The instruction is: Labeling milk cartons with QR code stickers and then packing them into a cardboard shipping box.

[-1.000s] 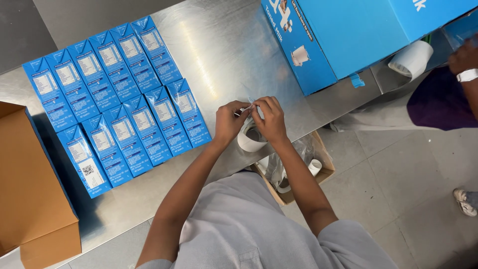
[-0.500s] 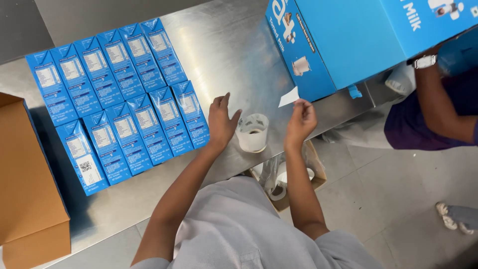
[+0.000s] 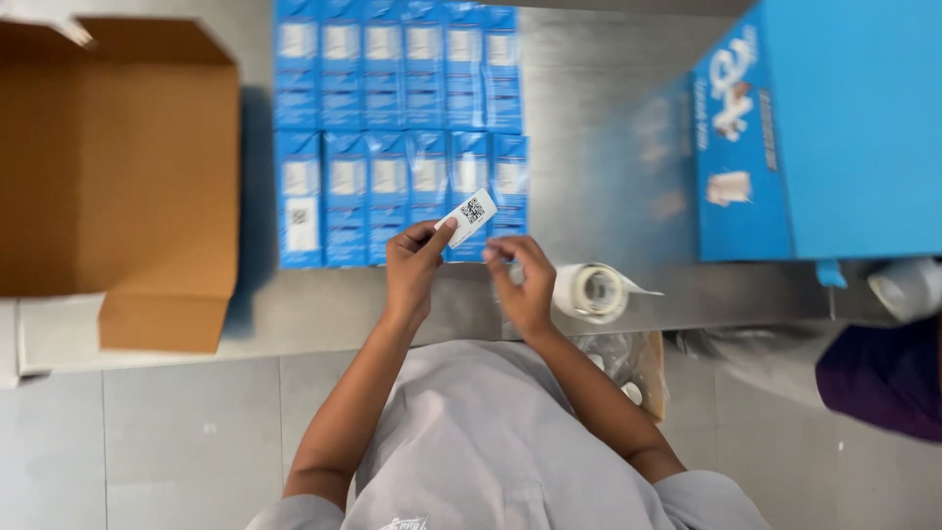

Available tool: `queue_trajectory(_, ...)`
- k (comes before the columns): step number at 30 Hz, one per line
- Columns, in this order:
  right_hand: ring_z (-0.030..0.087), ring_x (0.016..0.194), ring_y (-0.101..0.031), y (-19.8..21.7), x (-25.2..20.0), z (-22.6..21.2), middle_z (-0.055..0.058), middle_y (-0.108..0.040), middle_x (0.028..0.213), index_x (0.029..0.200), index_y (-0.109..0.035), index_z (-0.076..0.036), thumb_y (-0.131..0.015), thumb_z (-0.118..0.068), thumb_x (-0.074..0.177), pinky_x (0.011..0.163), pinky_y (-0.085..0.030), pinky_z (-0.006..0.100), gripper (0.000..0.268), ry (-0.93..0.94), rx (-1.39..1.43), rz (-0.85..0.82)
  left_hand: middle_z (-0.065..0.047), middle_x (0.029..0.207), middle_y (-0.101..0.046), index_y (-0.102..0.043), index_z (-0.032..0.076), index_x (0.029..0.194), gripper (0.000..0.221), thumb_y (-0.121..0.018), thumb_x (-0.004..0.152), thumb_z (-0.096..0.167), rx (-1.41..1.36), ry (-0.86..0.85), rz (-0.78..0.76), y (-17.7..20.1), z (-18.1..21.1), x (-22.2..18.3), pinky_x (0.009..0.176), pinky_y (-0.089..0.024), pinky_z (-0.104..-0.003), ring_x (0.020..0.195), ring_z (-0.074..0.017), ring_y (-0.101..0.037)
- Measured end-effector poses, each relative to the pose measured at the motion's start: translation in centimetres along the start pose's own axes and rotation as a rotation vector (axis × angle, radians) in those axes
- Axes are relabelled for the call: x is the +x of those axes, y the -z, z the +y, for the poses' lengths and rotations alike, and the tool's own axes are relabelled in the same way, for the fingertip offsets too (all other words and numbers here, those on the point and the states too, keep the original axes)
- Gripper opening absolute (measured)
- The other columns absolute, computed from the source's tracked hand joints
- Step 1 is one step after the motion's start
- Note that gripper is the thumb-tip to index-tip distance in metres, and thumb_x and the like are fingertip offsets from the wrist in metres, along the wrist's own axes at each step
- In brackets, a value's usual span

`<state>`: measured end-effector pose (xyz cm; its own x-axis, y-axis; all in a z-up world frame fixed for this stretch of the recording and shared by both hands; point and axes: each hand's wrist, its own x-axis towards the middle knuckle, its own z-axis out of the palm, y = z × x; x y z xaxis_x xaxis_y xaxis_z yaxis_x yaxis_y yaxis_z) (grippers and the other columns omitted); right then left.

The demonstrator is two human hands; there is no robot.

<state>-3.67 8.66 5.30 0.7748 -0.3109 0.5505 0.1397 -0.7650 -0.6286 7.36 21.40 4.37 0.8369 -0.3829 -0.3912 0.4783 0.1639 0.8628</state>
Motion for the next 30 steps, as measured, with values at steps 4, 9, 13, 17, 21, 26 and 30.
queue_trajectory(4, 0.011, 0.089, -0.063, -5.2, 0.6, 1.6, 0.002, -0.073, 0.101, 0.108, -0.075, -0.001, -0.068, -0.018, 0.102, 0.08, -0.052, 0.028, 0.019, -0.81, 0.808, -0.04, 0.007, 0.07, -0.061, -0.079, 0.002, 0.096, 0.019, -0.081, 0.09, 0.02, -0.127, 0.03, 0.076, 4.4, 1.2, -1.9, 0.052, -0.029, -0.023, 0.058, -0.0017, -0.039)
queue_trajectory(9, 0.01, 0.084, -0.063, -9.9, 2.2, 1.2, 0.002, -0.073, 0.095, 0.106, -0.074, 0.002, -0.074, -0.014, 0.1, 0.076, -0.049, 0.024, 0.017, -0.931, 0.948, -0.151, 0.006, 0.07, -0.064, -0.079, 0.0, 0.096, 0.018, -0.079, 0.09, 0.017, -0.188, 0.025, 0.133, 8.6, 0.9, -2.9, 0.052, -0.029, -0.022, 0.057, -0.0017, -0.039)
queue_trajectory(13, 0.01, 0.079, -0.065, -12.7, 4.7, -0.6, 0.003, -0.073, 0.089, 0.098, -0.077, -0.001, -0.079, -0.018, 0.093, 0.072, -0.051, 0.024, 0.018, -0.576, 0.558, -0.225, 0.006, 0.071, -0.053, -0.071, 0.007, 0.108, 0.035, -0.068, 0.096, 0.04, -0.431, 0.253, 0.098, 12.3, -0.1, -3.1, 0.052, -0.033, -0.024, 0.057, -0.0047, -0.041)
queue_trajectory(17, 0.014, 0.074, -0.066, -15.7, 6.5, -1.2, 0.007, -0.071, 0.083, 0.094, -0.08, -0.006, -0.082, -0.019, 0.09, 0.067, -0.05, 0.027, 0.014, -0.28, 0.216, -0.3, 0.0, 0.08, -0.056, -0.058, 0.016, 0.109, 0.044, -0.049, 0.099, 0.059, -0.698, 0.42, -0.007, 14.6, 0.1, -2.7, 0.054, -0.036, -0.026, 0.06, -0.0101, -0.044)
queue_trajectory(21, 0.019, 0.075, -0.062, -17.7, 7.2, -1.2, 0.006, -0.071, 0.081, 0.09, -0.081, -0.006, -0.084, -0.019, 0.087, 0.065, -0.047, 0.032, 0.013, -0.195, 0.108, -0.285, -0.002, 0.082, -0.057, -0.056, 0.015, 0.111, 0.043, -0.047, 0.1, 0.055, -0.764, 0.431, -0.033, 15.5, 0.3, -1.3, 0.055, -0.036, -0.027, 0.061, -0.0123, -0.045)
queue_trajectory(26, 0.019, 0.074, -0.06, -18.8, 7.4, -0.5, 0.004, -0.069, 0.077, 0.089, -0.081, -0.008, -0.085, -0.021, 0.087, 0.064, -0.046, 0.034, 0.014, -0.207, 0.034, -0.299, -0.005, 0.082, -0.057, -0.053, 0.012, 0.11, 0.041, -0.049, 0.101, 0.052, -0.801, 0.471, -0.018, 16.2, 0.2, 0.1, 0.054, -0.035, -0.028, 0.061, -0.0135, -0.045)
queue_trajectory(30, 0.019, 0.075, -0.06, -19.2, 7.4, -0.5, 0.005, -0.068, 0.075, 0.088, -0.082, -0.008, -0.084, -0.021, 0.087, 0.065, -0.046, 0.035, 0.013, -0.206, -0.025, -0.284, -0.005, 0.082, -0.056, -0.054, 0.012, 0.113, 0.042, -0.048, 0.1, 0.052, -0.803, 0.497, -0.029, 16.0, 0.4, 0.7, 0.055, -0.036, -0.028, 0.061, -0.0133, -0.045)
